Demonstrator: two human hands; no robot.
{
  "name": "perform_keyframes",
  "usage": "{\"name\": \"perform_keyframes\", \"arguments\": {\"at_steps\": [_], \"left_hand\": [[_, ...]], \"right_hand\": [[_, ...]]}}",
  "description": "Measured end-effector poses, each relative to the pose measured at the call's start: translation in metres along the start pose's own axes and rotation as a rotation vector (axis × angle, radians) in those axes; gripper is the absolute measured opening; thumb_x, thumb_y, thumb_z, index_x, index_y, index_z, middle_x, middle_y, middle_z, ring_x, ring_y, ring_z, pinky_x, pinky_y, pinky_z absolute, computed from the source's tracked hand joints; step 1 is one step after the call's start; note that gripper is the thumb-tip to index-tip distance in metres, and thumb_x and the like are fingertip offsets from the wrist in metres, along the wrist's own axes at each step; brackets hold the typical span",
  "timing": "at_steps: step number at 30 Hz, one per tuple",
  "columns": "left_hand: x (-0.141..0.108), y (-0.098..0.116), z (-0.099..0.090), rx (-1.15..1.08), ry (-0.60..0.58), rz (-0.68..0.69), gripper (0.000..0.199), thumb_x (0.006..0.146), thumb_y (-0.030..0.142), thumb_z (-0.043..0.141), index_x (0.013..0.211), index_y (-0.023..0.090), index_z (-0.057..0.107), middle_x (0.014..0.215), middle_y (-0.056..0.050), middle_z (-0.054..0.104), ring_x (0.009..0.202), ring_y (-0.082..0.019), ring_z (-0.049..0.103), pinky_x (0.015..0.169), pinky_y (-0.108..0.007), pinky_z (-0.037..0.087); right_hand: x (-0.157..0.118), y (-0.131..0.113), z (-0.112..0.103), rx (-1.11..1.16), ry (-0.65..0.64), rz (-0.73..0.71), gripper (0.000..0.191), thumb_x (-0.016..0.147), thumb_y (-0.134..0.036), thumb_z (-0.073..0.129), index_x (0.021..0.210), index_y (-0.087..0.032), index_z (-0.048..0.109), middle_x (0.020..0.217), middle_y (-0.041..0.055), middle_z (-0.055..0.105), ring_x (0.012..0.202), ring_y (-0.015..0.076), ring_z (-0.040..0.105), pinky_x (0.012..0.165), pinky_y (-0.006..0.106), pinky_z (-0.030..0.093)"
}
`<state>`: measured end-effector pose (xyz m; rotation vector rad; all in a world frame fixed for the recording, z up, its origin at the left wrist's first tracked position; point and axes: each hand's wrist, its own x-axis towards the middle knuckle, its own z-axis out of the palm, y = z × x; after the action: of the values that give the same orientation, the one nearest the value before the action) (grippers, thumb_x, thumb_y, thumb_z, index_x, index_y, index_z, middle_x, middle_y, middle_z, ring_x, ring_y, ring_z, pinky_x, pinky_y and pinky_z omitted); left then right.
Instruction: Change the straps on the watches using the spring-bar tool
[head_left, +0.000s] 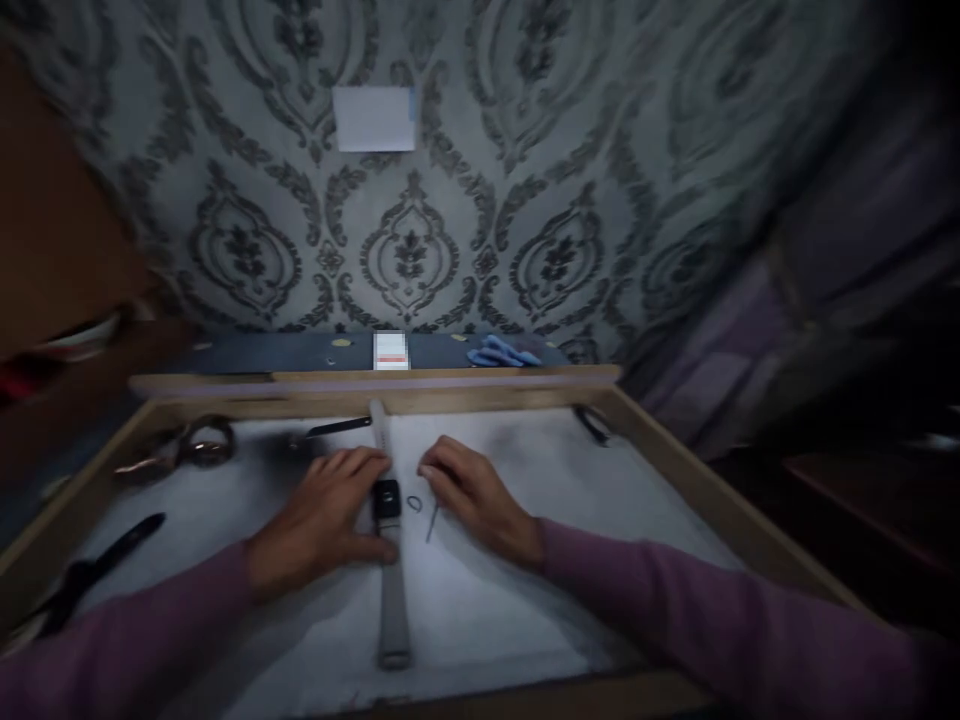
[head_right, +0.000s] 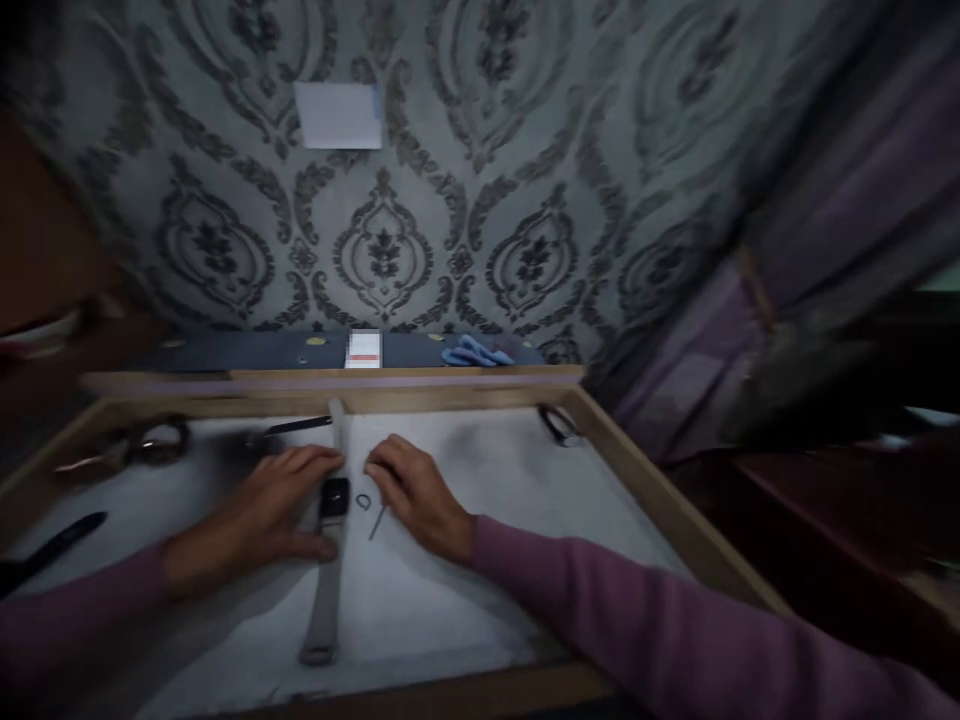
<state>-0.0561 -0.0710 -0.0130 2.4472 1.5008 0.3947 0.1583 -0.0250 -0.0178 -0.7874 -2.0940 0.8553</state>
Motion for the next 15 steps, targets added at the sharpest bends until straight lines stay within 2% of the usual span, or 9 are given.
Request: {"name": "perform_keyframes", "arguments": {"at_steps": [5, 11, 15], "left_hand": [[0.006, 0.014, -0.019, -0.005, -0.089, -0.031, 0.065, 0.069, 0.047, 0.077, 0.122, 0.020, 0.052, 0.126, -0.009, 0.056, 0.114, -0.033, 0.050, 0.089, -0.044, 0.042], [0.009, 0.017, -0.020, -0.002, -0.128, -0.015, 0.066, 0.069, 0.048, 0.078, 0.121, 0.019, 0.051, 0.126, -0.010, 0.055, 0.114, -0.032, 0.049, 0.089, -0.045, 0.040], [0.010, 0.018, -0.021, -0.021, -0.130, -0.016, 0.070, 0.068, 0.045, 0.080, 0.125, 0.019, 0.049, 0.129, -0.010, 0.054, 0.116, -0.032, 0.049, 0.092, -0.044, 0.039]], "right_hand": [[-0.002, 0.004, 0.000, -0.049, -0.045, -0.045, 0.022, 0.096, -0.022, 0.043, 0.075, -0.020, 0.049, 0.067, -0.0002, 0.048, 0.065, 0.0145, 0.049, 0.063, 0.027, 0.039], [-0.003, 0.006, 0.003, -0.068, -0.015, -0.074, 0.021, 0.095, -0.022, 0.045, 0.075, -0.019, 0.050, 0.064, -0.0014, 0.048, 0.060, 0.0132, 0.048, 0.060, 0.026, 0.039], [-0.004, 0.008, 0.006, 0.000, 0.028, 0.007, 0.022, 0.095, -0.025, 0.045, 0.074, -0.020, 0.048, 0.058, -0.0040, 0.045, 0.053, 0.0114, 0.044, 0.054, 0.024, 0.037]]}}
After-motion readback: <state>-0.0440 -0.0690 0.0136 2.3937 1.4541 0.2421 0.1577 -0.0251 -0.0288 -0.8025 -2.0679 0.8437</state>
